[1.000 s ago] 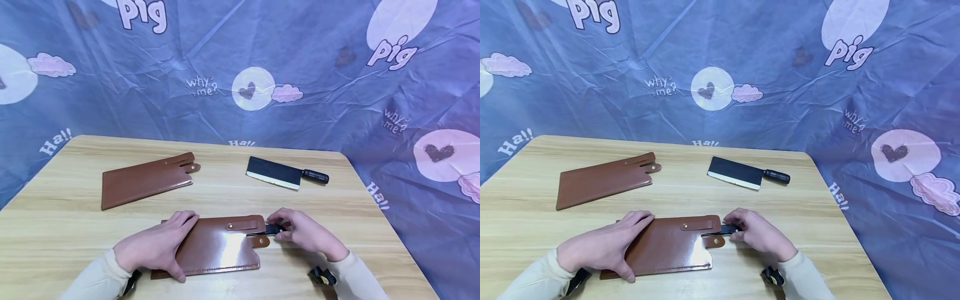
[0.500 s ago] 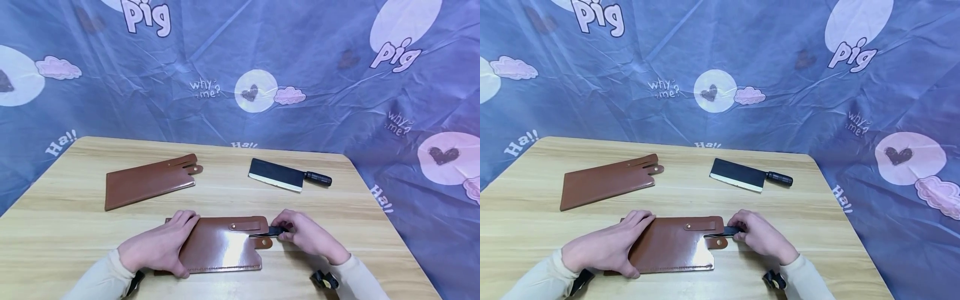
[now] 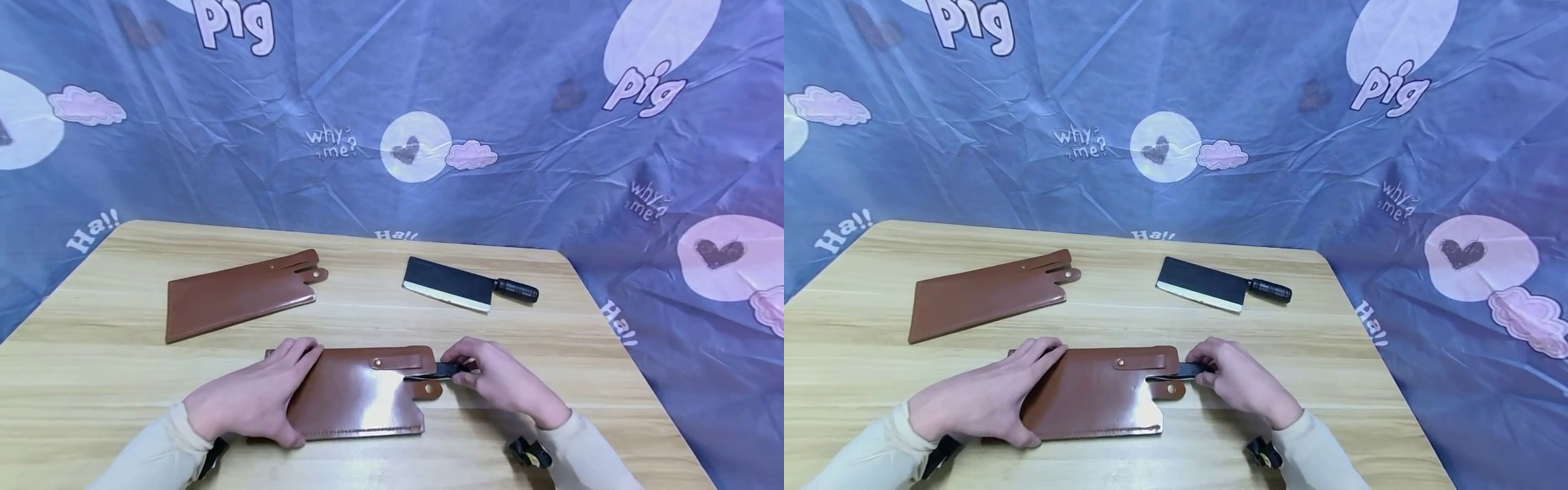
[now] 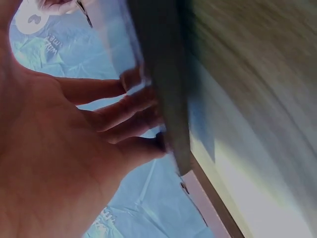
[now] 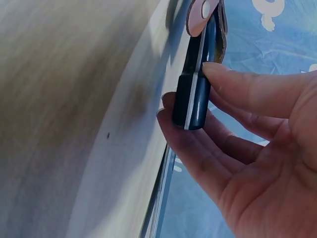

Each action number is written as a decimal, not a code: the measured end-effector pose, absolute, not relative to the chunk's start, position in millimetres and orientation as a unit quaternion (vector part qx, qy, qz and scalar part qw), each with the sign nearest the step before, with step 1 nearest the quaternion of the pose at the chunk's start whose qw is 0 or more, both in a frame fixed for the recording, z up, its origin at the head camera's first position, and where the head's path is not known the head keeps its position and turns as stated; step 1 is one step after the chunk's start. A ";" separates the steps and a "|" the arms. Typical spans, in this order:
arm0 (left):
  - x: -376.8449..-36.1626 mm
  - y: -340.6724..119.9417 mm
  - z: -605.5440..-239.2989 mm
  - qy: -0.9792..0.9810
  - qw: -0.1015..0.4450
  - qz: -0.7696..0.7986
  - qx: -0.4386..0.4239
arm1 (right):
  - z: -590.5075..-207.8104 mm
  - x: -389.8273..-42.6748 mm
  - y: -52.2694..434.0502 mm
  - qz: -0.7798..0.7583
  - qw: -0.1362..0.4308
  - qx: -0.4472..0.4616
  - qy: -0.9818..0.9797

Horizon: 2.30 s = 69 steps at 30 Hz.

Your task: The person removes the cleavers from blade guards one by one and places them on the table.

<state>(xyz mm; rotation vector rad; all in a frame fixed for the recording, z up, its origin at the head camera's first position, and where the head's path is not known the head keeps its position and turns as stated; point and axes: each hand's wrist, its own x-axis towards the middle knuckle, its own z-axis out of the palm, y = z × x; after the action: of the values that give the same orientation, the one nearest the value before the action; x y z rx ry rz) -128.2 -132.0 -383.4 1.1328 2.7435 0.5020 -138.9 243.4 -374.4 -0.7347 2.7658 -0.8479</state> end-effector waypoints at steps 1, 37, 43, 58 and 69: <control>-128.7 -132.3 -383.2 0.909 0.065 0.167 0.375 | -374.0 -139.7 243.2 -0.283 0.078 -0.245 0.924; -130.8 -138.8 -382.8 0.912 0.069 0.169 0.366 | -369.2 -142.5 257.2 -0.319 0.090 -0.224 0.916; -130.3 -139.4 -382.2 0.914 0.069 0.169 0.363 | -370.7 -142.8 260.6 -0.317 0.090 -0.223 0.917; -129.6 -143.8 -382.0 0.914 0.070 0.173 0.359 | -369.8 -140.5 263.8 -0.319 0.092 -0.217 0.918; -131.2 -146.8 -381.7 0.914 0.069 0.181 0.356 | -367.8 -142.5 268.9 -0.331 0.083 -0.203 0.918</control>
<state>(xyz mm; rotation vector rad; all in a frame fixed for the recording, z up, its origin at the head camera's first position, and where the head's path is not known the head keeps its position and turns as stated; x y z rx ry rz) -131.2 -146.8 -381.7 1.0715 2.7525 0.5463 -142.5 268.9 -367.8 -0.6065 2.7403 -0.9875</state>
